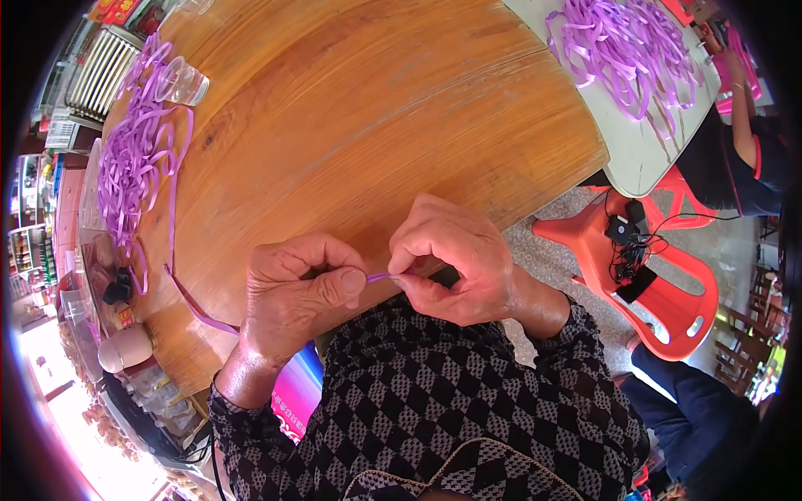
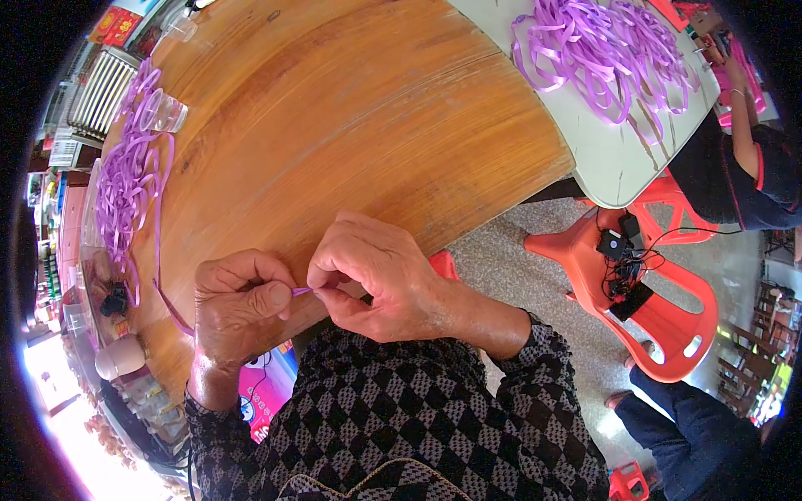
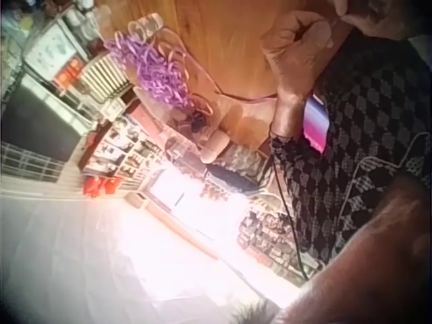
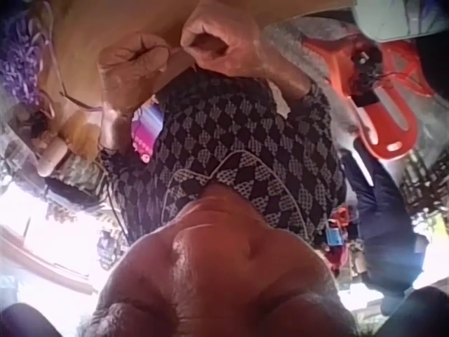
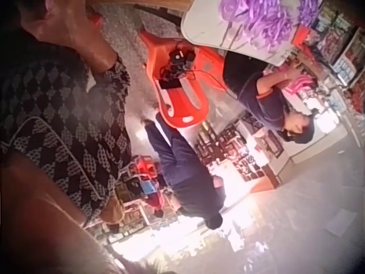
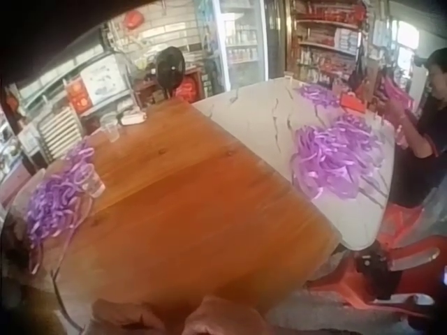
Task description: The person ties a series of knots in a purple ribbon by hand, then gathers a pile of ribbons and hands them to another person before starting on a new ribbon.
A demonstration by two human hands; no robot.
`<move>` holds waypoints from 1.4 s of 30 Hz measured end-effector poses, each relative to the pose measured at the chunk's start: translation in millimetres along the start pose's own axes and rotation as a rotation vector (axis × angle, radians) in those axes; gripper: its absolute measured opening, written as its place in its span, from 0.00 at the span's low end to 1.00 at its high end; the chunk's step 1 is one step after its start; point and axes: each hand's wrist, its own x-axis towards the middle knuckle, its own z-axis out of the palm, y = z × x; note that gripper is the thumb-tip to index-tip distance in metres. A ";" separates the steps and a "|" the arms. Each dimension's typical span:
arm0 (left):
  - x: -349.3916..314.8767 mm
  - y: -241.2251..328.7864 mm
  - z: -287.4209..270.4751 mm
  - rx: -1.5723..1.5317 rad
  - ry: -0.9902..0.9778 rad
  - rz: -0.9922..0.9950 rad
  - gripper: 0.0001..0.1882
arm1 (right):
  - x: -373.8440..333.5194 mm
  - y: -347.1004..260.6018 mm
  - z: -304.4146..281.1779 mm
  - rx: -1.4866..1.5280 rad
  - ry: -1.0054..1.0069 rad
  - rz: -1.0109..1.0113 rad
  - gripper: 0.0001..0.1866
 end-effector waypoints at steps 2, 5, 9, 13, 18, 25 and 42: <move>-0.3 0.6 0.9 0.000 -0.007 -0.003 0.08 | 0.3 0.1 -0.3 -0.018 -0.018 -0.004 0.13; -0.3 -1.5 2.3 -0.073 0.023 -0.036 0.07 | 1.8 0.6 0.0 -0.035 0.007 -0.014 0.15; 2.1 -4.8 5.0 -0.117 0.020 -0.054 0.07 | 2.3 2.7 5.2 0.008 0.025 -0.026 0.18; 1.8 -10.0 3.4 -0.073 0.034 -0.002 0.07 | 4.6 -1.1 3.5 0.050 0.009 0.020 0.15; 0.4 -9.9 5.6 0.009 0.040 0.039 0.07 | 1.4 -6.2 3.1 0.096 -0.049 0.159 0.12; -12.5 1.7 1.9 0.279 -0.037 0.134 0.08 | -9.0 -14.1 -0.5 0.636 -0.199 0.640 0.11; -12.3 0.8 0.8 0.305 0.105 0.208 0.05 | -3.3 -10.0 -11.8 0.313 -0.078 0.374 0.13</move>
